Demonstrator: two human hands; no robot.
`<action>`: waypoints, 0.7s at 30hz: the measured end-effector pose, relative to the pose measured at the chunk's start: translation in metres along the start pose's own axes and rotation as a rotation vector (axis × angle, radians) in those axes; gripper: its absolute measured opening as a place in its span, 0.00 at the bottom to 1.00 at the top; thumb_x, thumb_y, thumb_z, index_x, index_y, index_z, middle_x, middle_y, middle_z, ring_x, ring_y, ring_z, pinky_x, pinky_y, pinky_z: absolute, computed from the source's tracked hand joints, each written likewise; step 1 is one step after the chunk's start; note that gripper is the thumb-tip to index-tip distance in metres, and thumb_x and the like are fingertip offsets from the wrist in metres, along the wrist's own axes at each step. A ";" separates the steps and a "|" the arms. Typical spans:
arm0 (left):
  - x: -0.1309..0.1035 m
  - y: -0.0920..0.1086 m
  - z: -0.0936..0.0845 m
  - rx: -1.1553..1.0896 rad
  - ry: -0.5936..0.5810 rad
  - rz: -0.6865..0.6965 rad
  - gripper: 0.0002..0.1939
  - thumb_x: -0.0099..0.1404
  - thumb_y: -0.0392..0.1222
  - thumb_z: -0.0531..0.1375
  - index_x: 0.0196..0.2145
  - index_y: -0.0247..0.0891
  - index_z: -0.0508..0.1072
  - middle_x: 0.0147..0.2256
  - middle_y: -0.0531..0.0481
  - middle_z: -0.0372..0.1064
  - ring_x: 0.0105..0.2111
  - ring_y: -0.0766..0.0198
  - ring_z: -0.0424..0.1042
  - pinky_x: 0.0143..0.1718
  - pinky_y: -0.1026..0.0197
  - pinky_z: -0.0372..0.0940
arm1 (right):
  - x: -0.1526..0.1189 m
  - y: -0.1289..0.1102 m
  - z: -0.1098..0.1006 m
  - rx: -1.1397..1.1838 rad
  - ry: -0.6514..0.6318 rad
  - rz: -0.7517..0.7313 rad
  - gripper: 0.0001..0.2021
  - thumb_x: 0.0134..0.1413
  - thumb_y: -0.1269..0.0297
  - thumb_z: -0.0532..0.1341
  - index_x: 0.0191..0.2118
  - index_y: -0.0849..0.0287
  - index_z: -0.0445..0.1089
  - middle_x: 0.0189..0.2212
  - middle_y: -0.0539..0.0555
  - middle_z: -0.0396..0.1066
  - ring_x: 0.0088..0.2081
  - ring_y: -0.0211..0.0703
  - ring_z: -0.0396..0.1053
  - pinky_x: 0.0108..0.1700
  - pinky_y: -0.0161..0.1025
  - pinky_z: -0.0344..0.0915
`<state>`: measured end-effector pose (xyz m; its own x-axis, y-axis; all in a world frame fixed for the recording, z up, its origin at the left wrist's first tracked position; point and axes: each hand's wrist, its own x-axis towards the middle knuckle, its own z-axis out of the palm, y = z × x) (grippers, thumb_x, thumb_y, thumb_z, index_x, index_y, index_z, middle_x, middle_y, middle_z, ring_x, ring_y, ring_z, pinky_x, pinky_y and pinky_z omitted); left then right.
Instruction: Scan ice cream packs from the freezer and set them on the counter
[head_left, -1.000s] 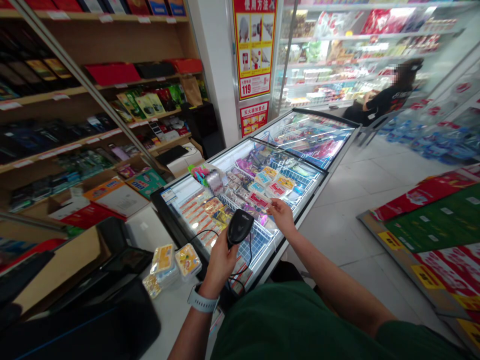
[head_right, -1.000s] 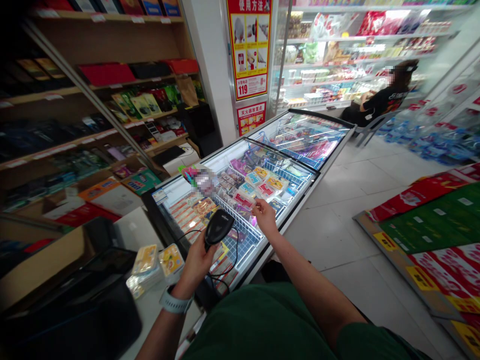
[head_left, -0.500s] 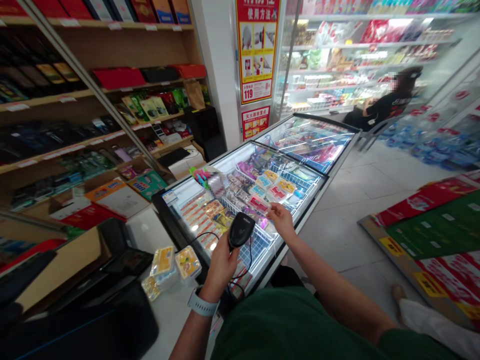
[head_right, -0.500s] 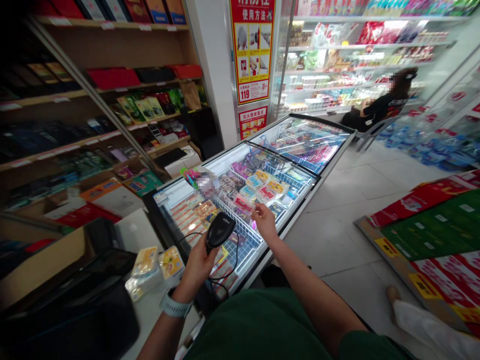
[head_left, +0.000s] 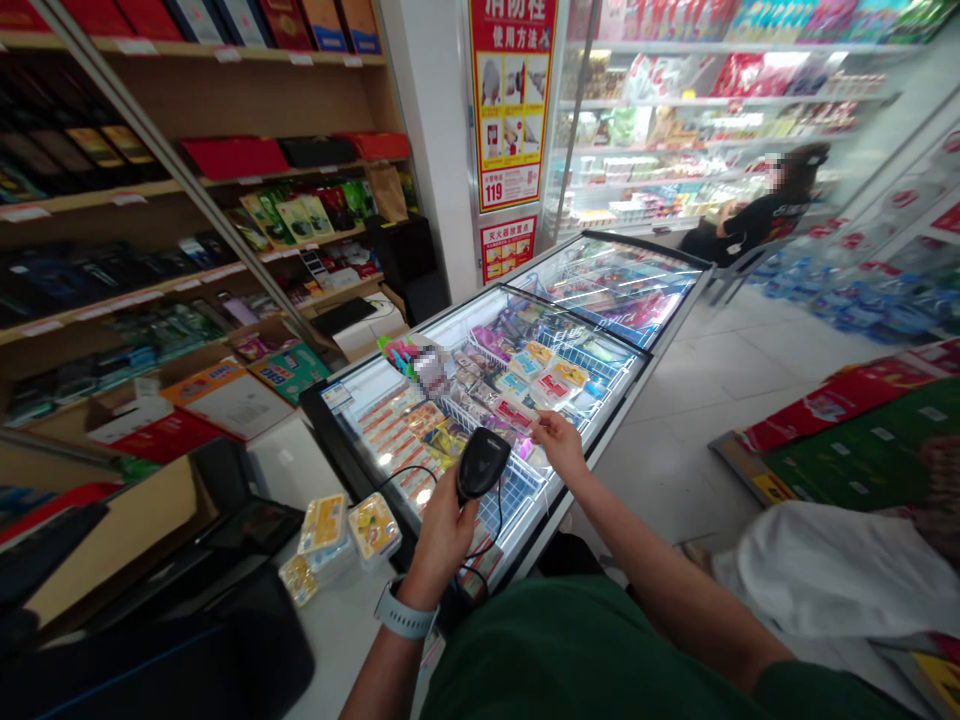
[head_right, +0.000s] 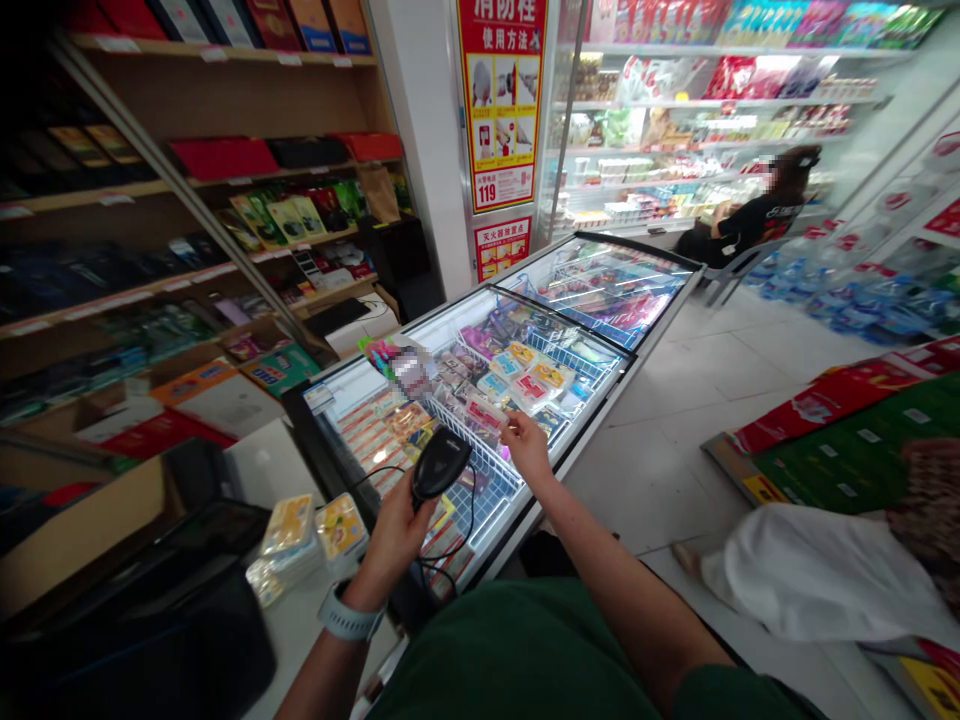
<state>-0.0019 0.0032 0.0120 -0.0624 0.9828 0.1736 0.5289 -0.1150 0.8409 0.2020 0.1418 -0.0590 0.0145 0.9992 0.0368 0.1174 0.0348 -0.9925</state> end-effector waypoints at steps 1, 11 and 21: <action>-0.001 0.001 0.000 0.006 -0.002 0.002 0.21 0.61 0.35 0.54 0.53 0.36 0.64 0.50 0.40 0.68 0.53 0.53 0.66 0.55 0.49 0.59 | -0.001 0.002 0.000 -0.038 -0.008 -0.004 0.18 0.48 0.53 0.61 0.42 0.58 0.70 0.31 0.51 0.74 0.28 0.40 0.72 0.32 0.39 0.72; -0.006 0.007 0.002 0.003 0.023 -0.005 0.21 0.61 0.36 0.54 0.53 0.35 0.63 0.50 0.39 0.68 0.51 0.52 0.67 0.54 0.48 0.61 | 0.039 0.014 0.006 -0.764 -0.104 -0.224 0.10 0.55 0.68 0.56 0.42 0.60 0.70 0.40 0.56 0.71 0.36 0.41 0.72 0.45 0.39 0.67; -0.003 0.018 0.006 0.007 0.056 -0.096 0.22 0.63 0.38 0.55 0.55 0.35 0.63 0.53 0.38 0.66 0.54 0.52 0.66 0.55 0.47 0.61 | 0.132 0.010 0.034 -1.156 -0.285 -0.313 0.16 0.59 0.77 0.48 0.49 0.65 0.66 0.47 0.66 0.67 0.44 0.48 0.67 0.44 0.41 0.65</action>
<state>0.0130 -0.0007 0.0235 -0.1597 0.9797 0.1210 0.5237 -0.0198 0.8517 0.1713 0.2746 -0.0684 -0.3726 0.9242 0.0835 0.8891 0.3813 -0.2533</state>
